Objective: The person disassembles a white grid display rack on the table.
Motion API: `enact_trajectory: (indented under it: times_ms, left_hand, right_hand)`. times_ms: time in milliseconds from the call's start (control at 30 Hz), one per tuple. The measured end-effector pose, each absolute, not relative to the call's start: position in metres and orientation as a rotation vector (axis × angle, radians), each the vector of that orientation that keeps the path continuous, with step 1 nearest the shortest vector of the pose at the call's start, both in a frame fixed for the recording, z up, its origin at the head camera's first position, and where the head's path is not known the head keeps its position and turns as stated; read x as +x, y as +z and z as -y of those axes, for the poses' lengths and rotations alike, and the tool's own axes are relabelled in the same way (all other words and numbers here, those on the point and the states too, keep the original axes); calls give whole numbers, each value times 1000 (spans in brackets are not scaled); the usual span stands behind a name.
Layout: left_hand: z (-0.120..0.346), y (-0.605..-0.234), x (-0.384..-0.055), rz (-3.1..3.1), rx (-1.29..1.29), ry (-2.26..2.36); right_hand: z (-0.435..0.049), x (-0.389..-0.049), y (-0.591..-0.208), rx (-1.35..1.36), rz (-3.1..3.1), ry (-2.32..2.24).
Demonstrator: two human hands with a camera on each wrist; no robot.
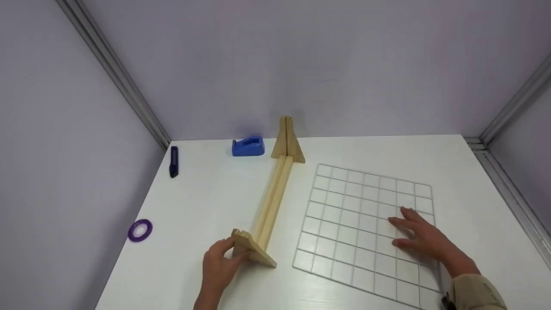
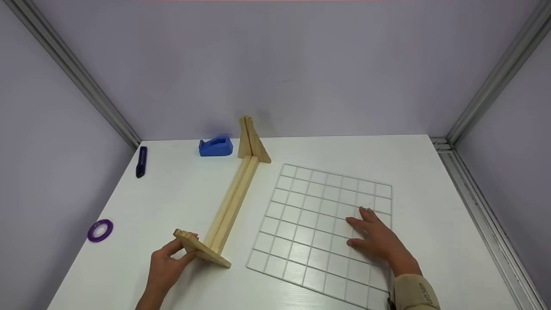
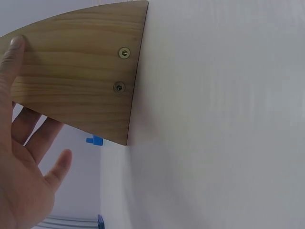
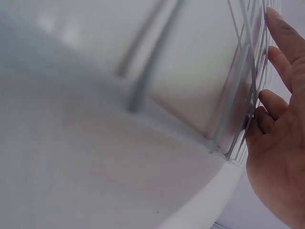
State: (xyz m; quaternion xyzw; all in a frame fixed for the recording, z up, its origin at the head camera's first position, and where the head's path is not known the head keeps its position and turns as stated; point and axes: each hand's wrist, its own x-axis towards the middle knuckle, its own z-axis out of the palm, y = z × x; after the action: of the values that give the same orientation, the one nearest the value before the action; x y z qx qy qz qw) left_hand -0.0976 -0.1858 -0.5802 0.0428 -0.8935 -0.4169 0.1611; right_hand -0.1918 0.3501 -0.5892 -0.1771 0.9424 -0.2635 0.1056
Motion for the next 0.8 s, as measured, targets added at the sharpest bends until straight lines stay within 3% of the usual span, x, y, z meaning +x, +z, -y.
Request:
enact_trajectory:
  times_ms: [800]
  left_hand:
    - [174,-588,-85,2455,162,-1034]
  right_hand:
    - [-344,-210,-585,-557,-2756,-749]
